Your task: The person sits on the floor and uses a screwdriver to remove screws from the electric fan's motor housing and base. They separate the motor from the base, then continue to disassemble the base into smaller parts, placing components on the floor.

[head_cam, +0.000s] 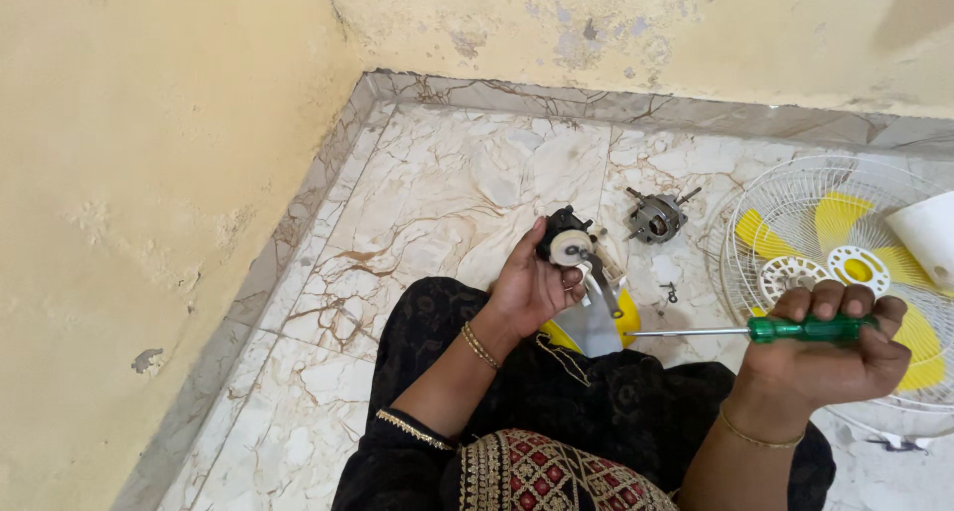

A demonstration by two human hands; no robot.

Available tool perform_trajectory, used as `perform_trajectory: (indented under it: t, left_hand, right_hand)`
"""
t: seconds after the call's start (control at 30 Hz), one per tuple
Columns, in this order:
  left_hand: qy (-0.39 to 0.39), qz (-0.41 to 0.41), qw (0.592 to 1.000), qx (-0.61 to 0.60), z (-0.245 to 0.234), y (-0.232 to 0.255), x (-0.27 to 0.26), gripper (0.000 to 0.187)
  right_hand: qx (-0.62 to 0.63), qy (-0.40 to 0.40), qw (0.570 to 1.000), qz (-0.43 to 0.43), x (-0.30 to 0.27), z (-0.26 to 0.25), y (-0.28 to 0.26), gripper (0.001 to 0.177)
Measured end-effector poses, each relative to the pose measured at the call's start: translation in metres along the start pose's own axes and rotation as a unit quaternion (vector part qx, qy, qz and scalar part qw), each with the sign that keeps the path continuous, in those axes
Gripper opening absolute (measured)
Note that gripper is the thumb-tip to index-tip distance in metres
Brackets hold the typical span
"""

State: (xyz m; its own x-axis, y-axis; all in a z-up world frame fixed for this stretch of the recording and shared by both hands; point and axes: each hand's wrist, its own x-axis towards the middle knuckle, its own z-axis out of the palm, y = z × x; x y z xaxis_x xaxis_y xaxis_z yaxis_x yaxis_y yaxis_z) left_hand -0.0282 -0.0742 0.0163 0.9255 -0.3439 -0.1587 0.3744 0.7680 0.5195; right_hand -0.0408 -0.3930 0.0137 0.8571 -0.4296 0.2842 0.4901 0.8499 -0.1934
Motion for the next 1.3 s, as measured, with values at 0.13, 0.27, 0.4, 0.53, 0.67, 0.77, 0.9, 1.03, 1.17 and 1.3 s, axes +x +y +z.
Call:
perform_trajectory:
  t: [0.13, 0.27, 0.4, 0.53, 0.67, 0.77, 0.9, 1.03, 1.17, 1.3]
  left_hand:
    - [-0.004, -0.039, 0.998, -0.058, -0.006, -0.017, 0.006, 0.063]
    - [0.01, -0.023, 0.998, -0.066, -0.003, -0.023, 0.004, 0.064]
    - [0.004, -0.017, 0.997, -0.069, 0.008, -0.025, -0.005, 0.07]
    - [-0.002, -0.017, 0.995, -0.103, 0.019, -0.027, -0.016, 0.075]
    - [-0.009, -0.024, 0.993, -0.113, 0.022, -0.029, -0.024, 0.075]
    - [-0.031, -0.017, 0.992, -0.122, 0.022, -0.03, -0.026, 0.072]
    - [-0.035, -0.01, 0.993, -0.116, 0.021, -0.031, -0.026, 0.066]
    - [-0.022, -0.005, 0.993, -0.114, 0.021, -0.03, -0.026, 0.063]
    - [-0.025, 0.002, 0.992, -0.124, 0.021, -0.029, -0.024, 0.064]
    - [-0.011, 0.052, 0.993, -0.101, 0.019, -0.022, -0.021, 0.067]
  right_hand:
    - [-0.052, -0.03, 0.998, -0.035, -0.016, 0.003, 0.004, 0.015]
    - [-0.083, -0.011, 0.994, -0.073, -0.039, 0.019, 0.016, 0.02]
    - [-0.138, -0.022, 0.983, -0.118, -0.055, 0.028, 0.019, 0.019]
    - [-0.224, -0.059, 0.955, -0.185, -0.071, 0.03, 0.018, 0.024]
    - [-0.269, -0.064, 0.929, -0.244, -0.09, 0.036, 0.02, 0.025]
    - [-0.279, -0.074, 0.924, -0.251, -0.101, 0.043, 0.018, 0.024]
    - [-0.291, -0.09, 0.92, -0.247, -0.101, 0.047, 0.014, 0.024]
    - [-0.28, -0.101, 0.922, -0.247, -0.099, 0.048, 0.017, 0.024]
    - [-0.302, -0.172, 0.902, -0.255, -0.088, 0.053, 0.018, 0.027]
    - [-0.427, -0.245, 0.826, -0.275, -0.073, 0.055, 0.022, 0.034]
